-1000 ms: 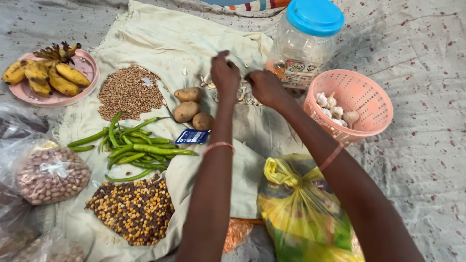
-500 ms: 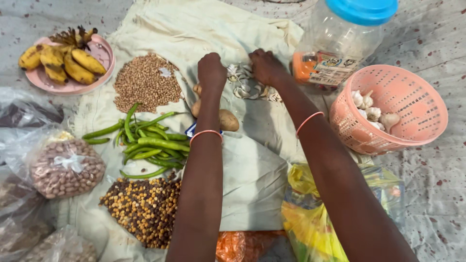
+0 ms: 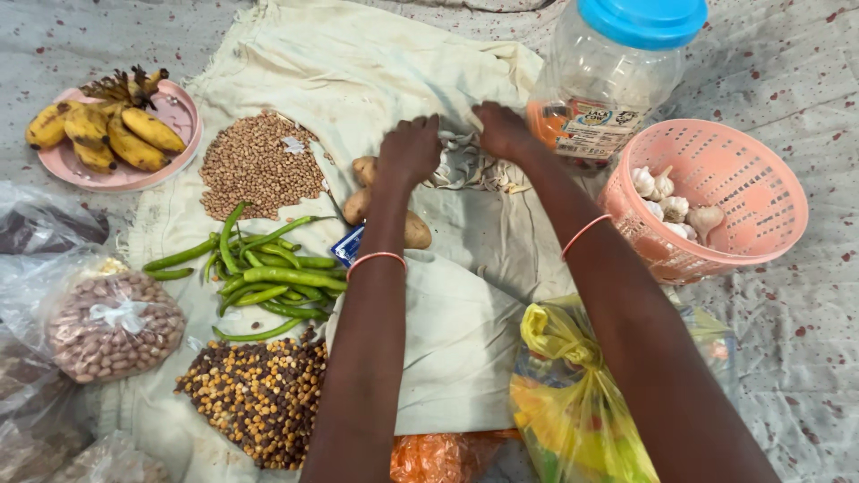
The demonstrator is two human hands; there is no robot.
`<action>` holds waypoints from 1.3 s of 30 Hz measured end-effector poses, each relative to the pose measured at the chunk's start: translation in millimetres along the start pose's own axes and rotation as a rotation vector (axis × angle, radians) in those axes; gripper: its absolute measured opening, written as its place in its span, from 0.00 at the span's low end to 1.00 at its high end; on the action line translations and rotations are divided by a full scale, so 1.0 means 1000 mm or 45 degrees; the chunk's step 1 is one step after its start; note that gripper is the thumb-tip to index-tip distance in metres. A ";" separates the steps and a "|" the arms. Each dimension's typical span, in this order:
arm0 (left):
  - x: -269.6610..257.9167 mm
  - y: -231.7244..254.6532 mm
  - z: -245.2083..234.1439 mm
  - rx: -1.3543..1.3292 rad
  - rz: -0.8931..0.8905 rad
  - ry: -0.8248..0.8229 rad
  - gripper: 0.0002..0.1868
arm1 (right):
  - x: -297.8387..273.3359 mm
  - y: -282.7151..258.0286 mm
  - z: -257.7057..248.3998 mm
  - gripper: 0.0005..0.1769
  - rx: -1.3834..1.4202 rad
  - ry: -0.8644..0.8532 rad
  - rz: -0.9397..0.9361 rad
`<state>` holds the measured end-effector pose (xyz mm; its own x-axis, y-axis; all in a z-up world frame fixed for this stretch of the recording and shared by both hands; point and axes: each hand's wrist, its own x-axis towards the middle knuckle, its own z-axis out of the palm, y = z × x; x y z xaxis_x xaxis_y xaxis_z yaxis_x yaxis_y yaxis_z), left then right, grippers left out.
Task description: The person separates garlic bulbs into individual cloves by hand and peels them, placing garlic cloves into a plastic basket.
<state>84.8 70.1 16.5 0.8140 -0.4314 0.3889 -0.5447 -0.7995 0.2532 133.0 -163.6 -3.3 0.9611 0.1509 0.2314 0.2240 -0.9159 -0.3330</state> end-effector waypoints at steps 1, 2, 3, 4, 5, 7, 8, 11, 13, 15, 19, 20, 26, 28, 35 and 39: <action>0.001 0.004 -0.002 0.005 0.004 -0.002 0.23 | -0.007 -0.005 0.002 0.29 -0.098 0.055 -0.084; 0.000 0.008 -0.003 0.043 -0.010 -0.043 0.19 | -0.016 -0.010 0.005 0.27 -0.192 0.106 -0.165; -0.001 0.010 -0.004 0.080 -0.024 -0.084 0.15 | -0.021 -0.016 0.005 0.27 -0.183 0.107 -0.160; -0.002 0.012 -0.003 0.074 -0.025 -0.090 0.15 | -0.027 -0.020 0.002 0.18 -0.218 0.128 -0.107; -0.002 0.013 -0.003 0.032 -0.028 -0.110 0.13 | -0.031 -0.024 -0.002 0.11 -0.252 0.150 -0.055; -0.004 0.015 -0.002 -0.011 -0.036 -0.127 0.11 | -0.038 -0.034 -0.011 0.12 -0.242 0.123 -0.006; -0.004 0.019 0.001 -0.002 -0.014 -0.118 0.12 | -0.041 -0.038 -0.017 0.13 -0.230 0.102 0.043; -0.003 0.030 0.007 -0.018 -0.007 -0.138 0.14 | -0.051 -0.048 -0.025 0.10 -0.209 0.052 0.052; -0.002 0.033 0.009 -0.039 -0.020 -0.167 0.16 | -0.054 -0.052 -0.024 0.17 -0.105 0.148 -0.092; -0.001 0.033 0.011 -0.119 -0.061 -0.126 0.30 | -0.056 -0.054 -0.021 0.24 0.001 0.239 -0.238; 0.002 0.032 0.021 -0.137 -0.135 -0.170 0.33 | -0.057 -0.062 -0.020 0.17 -0.159 0.050 -0.287; 0.003 0.034 0.024 -0.167 -0.147 -0.165 0.32 | -0.059 -0.063 -0.022 0.16 -0.222 -0.003 -0.247; 0.011 0.050 0.012 -0.511 -0.028 -0.335 0.28 | -0.085 -0.063 -0.054 0.16 -0.166 -0.115 -0.210; 0.011 0.050 -0.004 -0.733 0.051 -0.355 0.29 | -0.098 -0.071 -0.073 0.14 -0.272 -0.210 -0.124; 0.001 0.037 -0.011 -0.531 -0.212 -0.111 0.26 | -0.090 -0.060 -0.080 0.27 -0.234 -0.078 -0.110; -0.010 0.036 0.004 -0.090 -0.211 -0.173 0.10 | -0.070 -0.036 -0.040 0.29 -0.033 0.086 -0.440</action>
<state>57.6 43.7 18.5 0.9107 -0.3528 0.2148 -0.4101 -0.8348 0.3673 51.4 -156.3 29.0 0.8161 0.4293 0.3869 0.5291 -0.8243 -0.2014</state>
